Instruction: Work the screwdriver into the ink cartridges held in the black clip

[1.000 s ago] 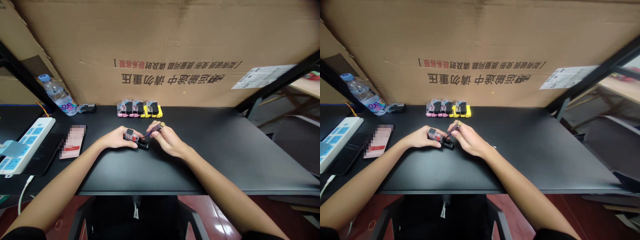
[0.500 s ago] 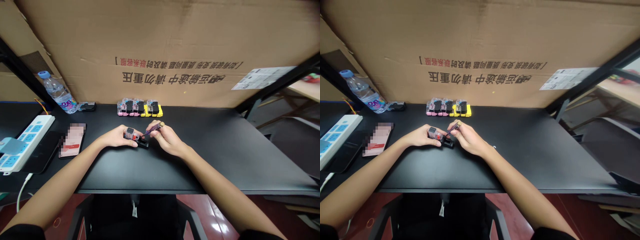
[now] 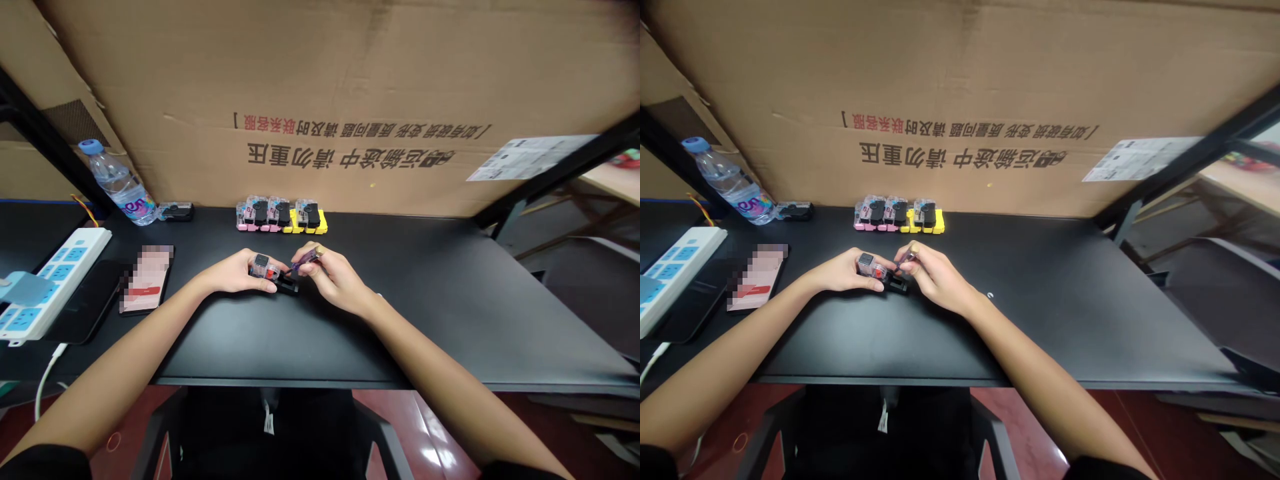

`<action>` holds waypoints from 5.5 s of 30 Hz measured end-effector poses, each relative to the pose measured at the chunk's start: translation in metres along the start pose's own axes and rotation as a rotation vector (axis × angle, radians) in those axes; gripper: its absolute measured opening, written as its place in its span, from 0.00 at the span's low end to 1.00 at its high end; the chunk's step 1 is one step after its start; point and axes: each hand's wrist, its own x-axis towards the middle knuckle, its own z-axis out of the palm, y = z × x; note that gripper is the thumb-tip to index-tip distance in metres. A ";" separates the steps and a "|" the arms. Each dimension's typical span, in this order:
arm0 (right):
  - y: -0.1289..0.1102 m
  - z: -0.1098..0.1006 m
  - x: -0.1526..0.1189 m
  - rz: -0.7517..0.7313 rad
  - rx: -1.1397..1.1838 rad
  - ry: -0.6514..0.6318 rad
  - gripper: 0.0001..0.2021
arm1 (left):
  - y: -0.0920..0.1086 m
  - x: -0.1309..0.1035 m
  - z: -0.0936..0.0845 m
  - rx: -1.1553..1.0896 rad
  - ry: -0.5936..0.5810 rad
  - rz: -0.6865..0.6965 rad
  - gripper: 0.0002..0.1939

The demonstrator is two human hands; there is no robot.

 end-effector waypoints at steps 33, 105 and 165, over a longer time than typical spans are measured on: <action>0.006 0.014 0.003 0.168 0.137 0.217 0.19 | -0.006 0.002 0.003 -0.005 0.030 0.003 0.33; 0.008 0.013 -0.001 0.056 -0.008 0.496 0.10 | -0.016 0.004 0.010 0.267 0.188 0.428 0.28; 0.011 0.010 -0.004 0.074 0.063 0.177 0.12 | -0.007 0.005 0.013 0.165 0.220 0.180 0.21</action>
